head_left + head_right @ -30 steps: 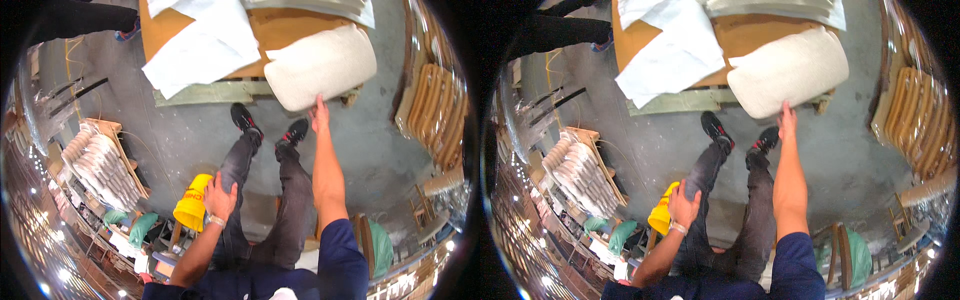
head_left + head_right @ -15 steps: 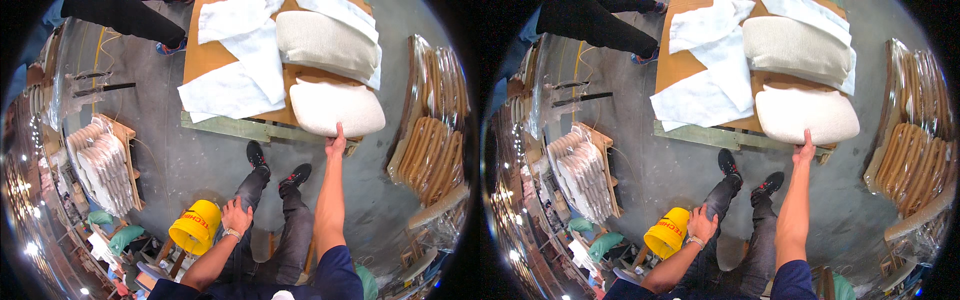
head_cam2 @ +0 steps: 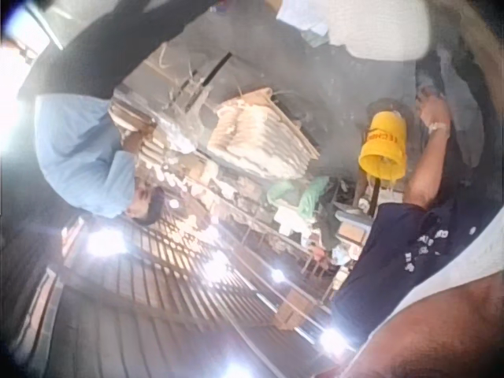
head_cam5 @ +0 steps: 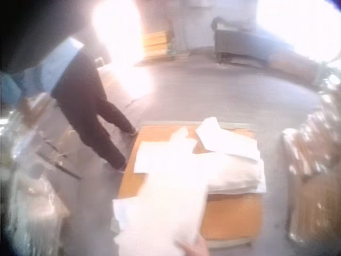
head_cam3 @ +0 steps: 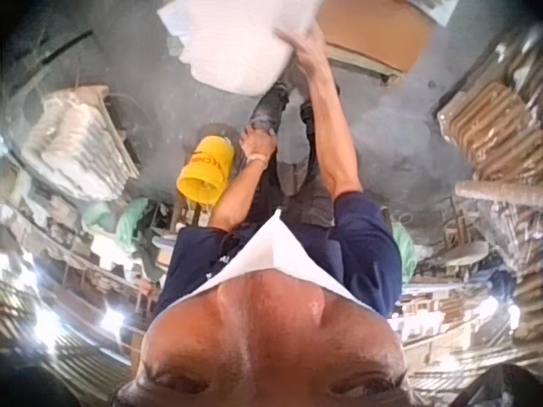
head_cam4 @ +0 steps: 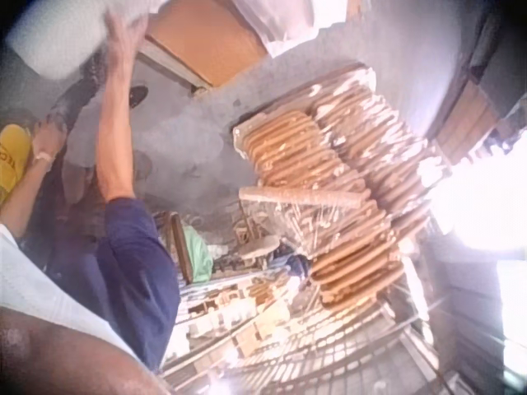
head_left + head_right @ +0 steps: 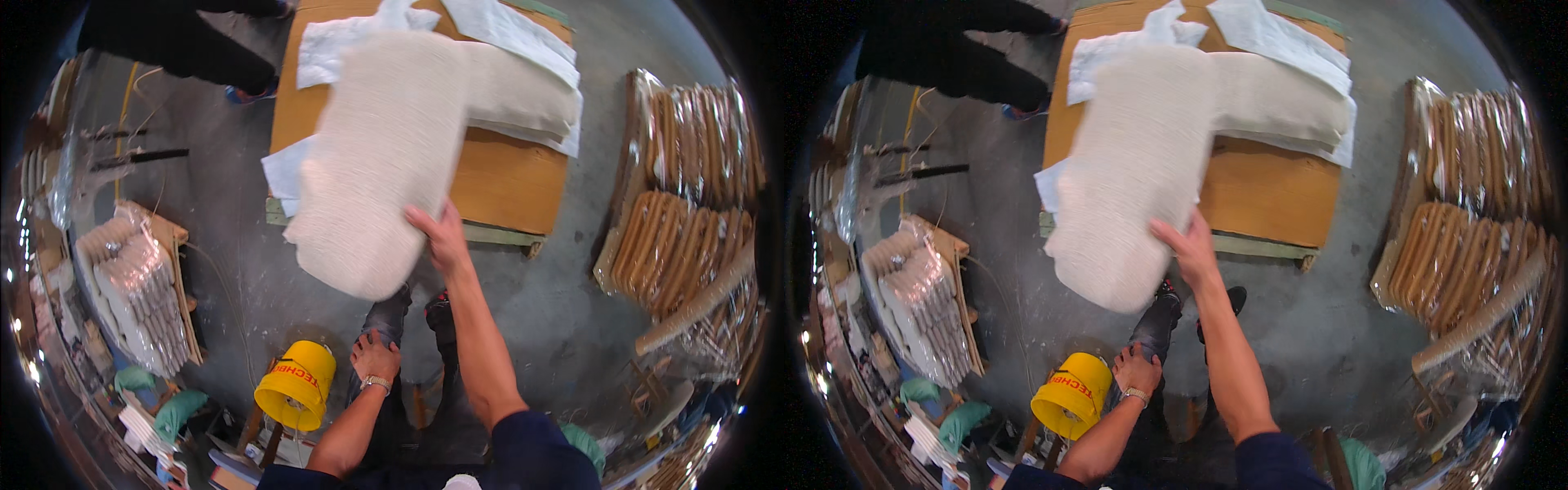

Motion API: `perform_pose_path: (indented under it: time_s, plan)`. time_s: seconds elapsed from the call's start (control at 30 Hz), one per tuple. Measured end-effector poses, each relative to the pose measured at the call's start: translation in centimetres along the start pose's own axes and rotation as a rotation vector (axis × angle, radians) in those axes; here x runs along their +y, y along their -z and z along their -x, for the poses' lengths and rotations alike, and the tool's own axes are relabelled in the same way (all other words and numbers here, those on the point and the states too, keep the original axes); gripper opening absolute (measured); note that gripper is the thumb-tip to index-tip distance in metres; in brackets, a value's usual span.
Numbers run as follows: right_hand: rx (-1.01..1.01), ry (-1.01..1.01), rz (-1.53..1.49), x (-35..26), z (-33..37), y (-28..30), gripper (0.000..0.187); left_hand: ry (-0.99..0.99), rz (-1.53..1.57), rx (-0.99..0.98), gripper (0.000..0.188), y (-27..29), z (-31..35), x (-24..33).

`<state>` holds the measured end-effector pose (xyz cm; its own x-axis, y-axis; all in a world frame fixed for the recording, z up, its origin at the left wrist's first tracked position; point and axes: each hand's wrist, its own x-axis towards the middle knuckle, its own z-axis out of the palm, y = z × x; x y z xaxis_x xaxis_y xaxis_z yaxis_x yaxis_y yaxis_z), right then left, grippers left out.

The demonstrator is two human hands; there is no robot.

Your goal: The person staples fabric onto foam cushion pieces using a pneumatic staple gun, trims excess fabric with a utility knife, and folds the edges. Completed cushions are stacked on a nearby pallet. The person repeats this process for multiple cushion units.

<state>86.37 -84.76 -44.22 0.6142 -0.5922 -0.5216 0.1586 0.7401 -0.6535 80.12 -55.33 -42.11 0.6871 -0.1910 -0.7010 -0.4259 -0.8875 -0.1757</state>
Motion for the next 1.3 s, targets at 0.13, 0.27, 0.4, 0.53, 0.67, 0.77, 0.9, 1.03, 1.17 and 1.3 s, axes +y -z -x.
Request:
perform_pose_path:
  time_s: [0.13,0.27,0.4,0.53,0.67,0.77,0.9,1.03,1.17,1.3]
  plan:
    - [-0.005,-0.056,0.340,-1.3,-7.7,-1.6,0.060,0.020,-0.011,-0.023,0.059,0.4,-0.5,-0.4]
    - [0.225,-0.050,0.667,3.7,-7.0,8.1,0.052,-0.037,-0.011,-0.048,0.058,3.4,-1.0,0.4]
    - [0.143,-0.204,0.996,6.6,9.7,16.2,0.036,-0.034,0.133,-0.076,0.063,5.2,-1.5,-1.2]
    - [0.454,-0.622,1.070,4.4,35.9,17.3,0.029,-0.264,0.459,-0.137,0.063,3.7,-5.0,-5.9]
    - [0.321,-0.709,1.482,4.7,57.8,15.7,0.026,-0.429,0.380,-0.220,0.040,7.0,-10.0,-9.0]
    - [0.615,-1.039,0.914,8.7,66.0,12.1,0.029,-0.508,0.329,-0.228,0.041,9.1,-15.5,-11.0]
    - [0.953,-0.879,0.447,13.3,66.3,8.6,0.028,-0.659,0.022,-0.006,0.041,20.3,-22.2,-6.4]
    - [0.977,-0.536,0.483,9.1,60.6,11.7,0.027,-0.632,0.045,-0.032,0.040,28.9,-20.2,1.0]
    - [0.849,-0.378,0.538,7.1,55.7,14.0,0.028,-0.986,0.293,0.183,0.049,31.0,-11.5,12.8]
    - [0.680,-0.392,0.683,9.7,55.1,19.9,0.030,-1.050,0.689,-0.013,0.035,25.2,2.0,19.6]
